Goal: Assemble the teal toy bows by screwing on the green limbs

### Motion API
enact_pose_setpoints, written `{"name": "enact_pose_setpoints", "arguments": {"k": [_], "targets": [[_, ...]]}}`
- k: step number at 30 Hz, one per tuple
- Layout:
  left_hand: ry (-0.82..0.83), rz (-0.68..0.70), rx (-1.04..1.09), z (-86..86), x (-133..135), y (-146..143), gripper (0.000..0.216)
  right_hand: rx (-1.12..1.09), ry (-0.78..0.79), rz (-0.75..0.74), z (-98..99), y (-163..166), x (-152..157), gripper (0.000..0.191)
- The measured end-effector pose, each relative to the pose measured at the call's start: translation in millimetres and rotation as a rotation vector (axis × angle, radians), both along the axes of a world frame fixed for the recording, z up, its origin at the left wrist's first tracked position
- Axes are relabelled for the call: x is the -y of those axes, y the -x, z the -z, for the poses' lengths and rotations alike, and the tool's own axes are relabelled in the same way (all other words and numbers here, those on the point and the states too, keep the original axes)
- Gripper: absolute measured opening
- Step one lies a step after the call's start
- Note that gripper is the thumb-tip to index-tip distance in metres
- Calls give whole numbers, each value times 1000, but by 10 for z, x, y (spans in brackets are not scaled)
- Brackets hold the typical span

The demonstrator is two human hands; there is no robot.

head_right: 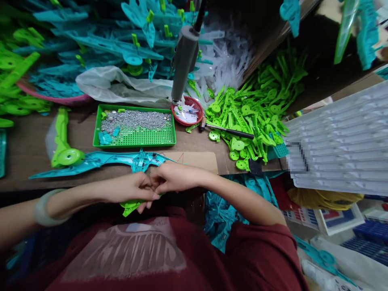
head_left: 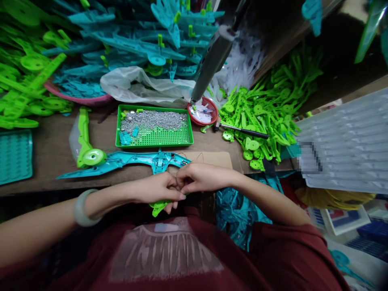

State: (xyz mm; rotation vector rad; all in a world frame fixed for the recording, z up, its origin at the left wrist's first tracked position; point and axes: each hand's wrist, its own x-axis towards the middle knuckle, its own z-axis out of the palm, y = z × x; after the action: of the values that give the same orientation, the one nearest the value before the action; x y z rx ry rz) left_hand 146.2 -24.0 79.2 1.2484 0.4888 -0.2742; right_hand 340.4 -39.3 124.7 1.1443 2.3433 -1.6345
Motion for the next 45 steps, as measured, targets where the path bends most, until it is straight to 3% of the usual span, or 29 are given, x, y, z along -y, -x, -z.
{"name": "enact_pose_setpoints", "arguments": {"k": [3,4,7,10,14,17,20,22,23,25,27,29,31,34,36,37,42,45], "targets": [[11,-68,-2,80,79,-16,31,-59,-25,4,-4,-102,10,3],[52,-107,-19,112,108,-16,32,-68,-58,16,-16,-150,16,9],[201,-224,-78,201,201,-14,35,-2,-282,133,-78,-315,50,28],[370,-415,-81,247,296,-31,33,100,-457,295,-161,-482,106,30],[446,-687,20,219,385,-82,34,106,-424,375,-219,-634,241,24],[309,-790,147,176,376,-81,33,14,-399,283,-151,-648,360,19],[-157,-659,84,137,287,-5,26,107,-666,203,-5,-605,375,24],[-455,-414,-75,87,206,81,22,275,-899,71,87,-575,293,25],[-519,-288,-152,46,165,132,22,347,-976,-16,121,-565,232,24],[-450,-110,-247,-69,90,241,24,425,-1035,-164,160,-556,102,21],[-261,-65,-254,-208,29,362,27,436,-1037,-228,171,-561,4,19],[-98,-176,-222,-330,-11,486,33,397,-1025,-194,168,-573,-31,19],[-24,-404,-188,-399,-23,590,37,290,-972,-92,166,-576,-1,19],[-40,-807,-126,-401,-4,653,39,40,-736,14,185,-524,116,24],[-68,-992,-46,-380,10,624,39,-76,-592,-40,220,-438,201,24],[-67,-1043,2,-376,12,596,40,-80,-594,-68,247,-384,238,23],[-3,-1055,180,-440,-17,453,43,227,-1127,-51,470,-165,380,27],[-70,-978,193,-466,-50,428,33,254,-1294,-155,592,-154,481,24]]}}
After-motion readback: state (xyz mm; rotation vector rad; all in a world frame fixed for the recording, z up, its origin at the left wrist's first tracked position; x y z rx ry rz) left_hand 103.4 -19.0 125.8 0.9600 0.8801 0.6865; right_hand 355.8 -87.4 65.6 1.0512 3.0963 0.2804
